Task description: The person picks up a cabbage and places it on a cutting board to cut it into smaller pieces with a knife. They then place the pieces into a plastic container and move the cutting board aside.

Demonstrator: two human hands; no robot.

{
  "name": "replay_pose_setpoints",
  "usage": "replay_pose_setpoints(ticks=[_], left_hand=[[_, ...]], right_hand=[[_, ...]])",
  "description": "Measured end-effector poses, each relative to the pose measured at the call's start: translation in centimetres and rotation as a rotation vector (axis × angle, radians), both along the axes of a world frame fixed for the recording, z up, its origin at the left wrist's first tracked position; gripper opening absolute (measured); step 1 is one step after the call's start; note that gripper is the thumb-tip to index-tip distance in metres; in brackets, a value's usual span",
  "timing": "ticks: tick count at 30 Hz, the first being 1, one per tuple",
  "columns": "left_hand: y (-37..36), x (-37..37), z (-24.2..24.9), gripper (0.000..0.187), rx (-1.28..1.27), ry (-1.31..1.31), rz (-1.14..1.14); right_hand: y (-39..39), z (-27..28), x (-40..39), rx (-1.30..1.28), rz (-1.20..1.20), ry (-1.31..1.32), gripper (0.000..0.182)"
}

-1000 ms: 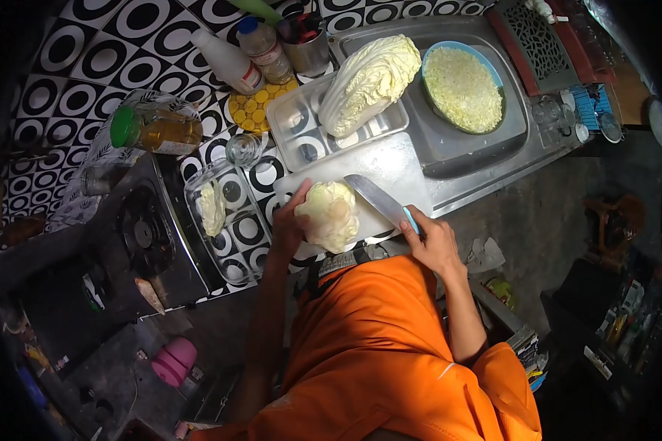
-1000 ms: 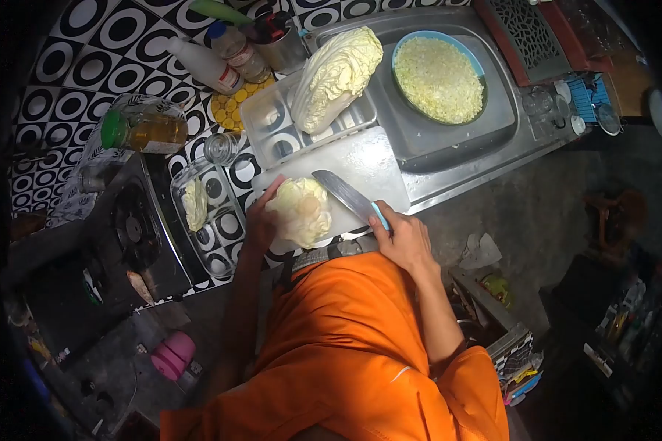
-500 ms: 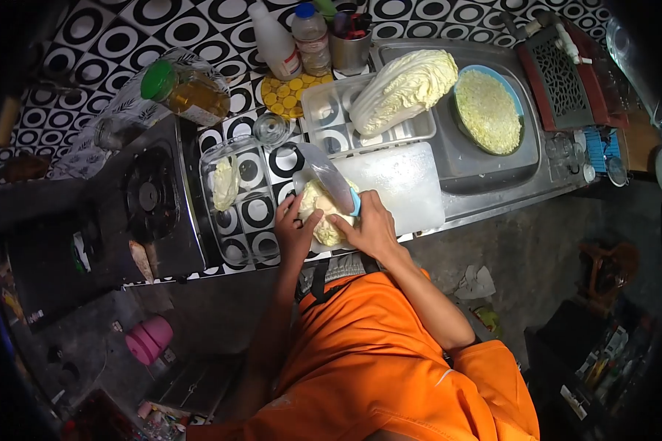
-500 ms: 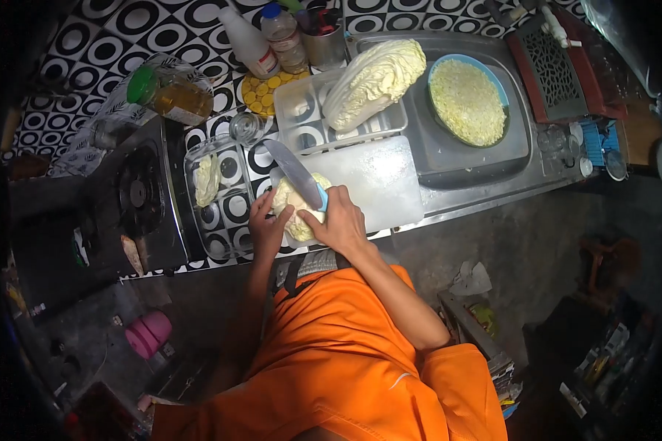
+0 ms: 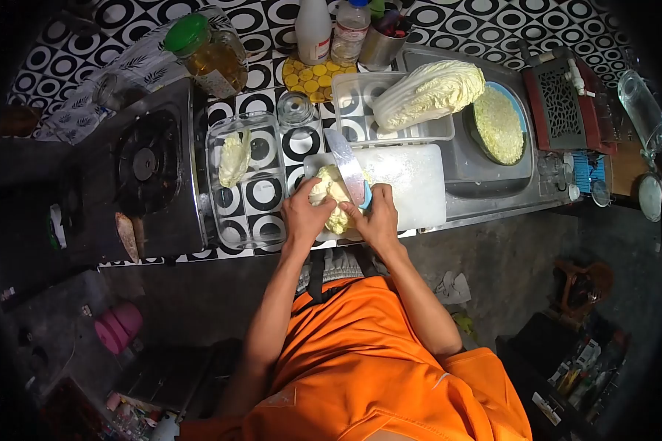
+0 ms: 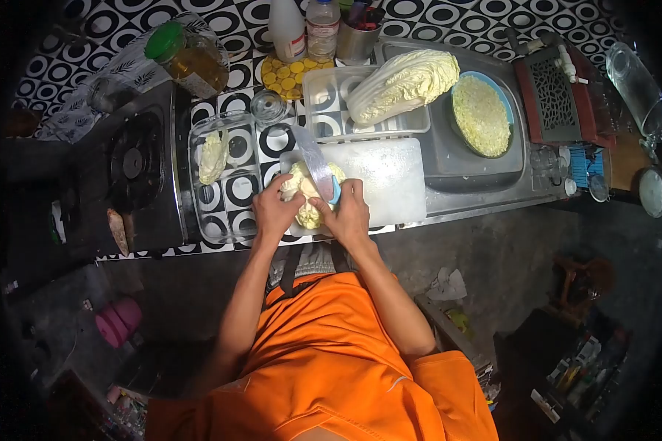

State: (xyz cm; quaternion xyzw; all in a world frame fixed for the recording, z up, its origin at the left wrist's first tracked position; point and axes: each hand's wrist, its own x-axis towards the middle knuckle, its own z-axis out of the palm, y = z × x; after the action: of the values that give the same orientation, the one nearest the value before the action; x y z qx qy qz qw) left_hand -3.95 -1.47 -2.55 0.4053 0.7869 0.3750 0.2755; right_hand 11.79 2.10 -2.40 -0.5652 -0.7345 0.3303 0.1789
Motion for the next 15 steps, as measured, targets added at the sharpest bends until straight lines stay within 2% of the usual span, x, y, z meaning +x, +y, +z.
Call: replay_pose_setpoints(ticks=[1, 5, 7, 10, 15], left_hand=[[0.2, -0.2, 0.9, 0.04, -0.129, -0.058, 0.003], [0.4, -0.4, 0.6, 0.042, -0.099, -0.023, -0.043], [0.7, -0.3, 0.6, 0.045, -0.115, 0.08, -0.076], [0.8, -0.4, 0.7, 0.047, -0.175, 0.037, -0.087], [0.5, -0.3, -1.0, 0.045, -0.059, 0.117, -0.115]], right_hand=[[-0.1, 0.1, -0.2, -0.002, -0.02, -0.002, 0.066], [-0.5, 0.1, -0.5, 0.001, -0.061, -0.018, 0.066], [-0.9, 0.0, -0.7, -0.018, -0.086, -0.018, 0.067], [-1.5, -0.3, -0.8, -0.019, -0.137, -0.022, 0.068], [-2.3, -1.0, -1.4, 0.012, -0.194, -0.015, 0.066]])
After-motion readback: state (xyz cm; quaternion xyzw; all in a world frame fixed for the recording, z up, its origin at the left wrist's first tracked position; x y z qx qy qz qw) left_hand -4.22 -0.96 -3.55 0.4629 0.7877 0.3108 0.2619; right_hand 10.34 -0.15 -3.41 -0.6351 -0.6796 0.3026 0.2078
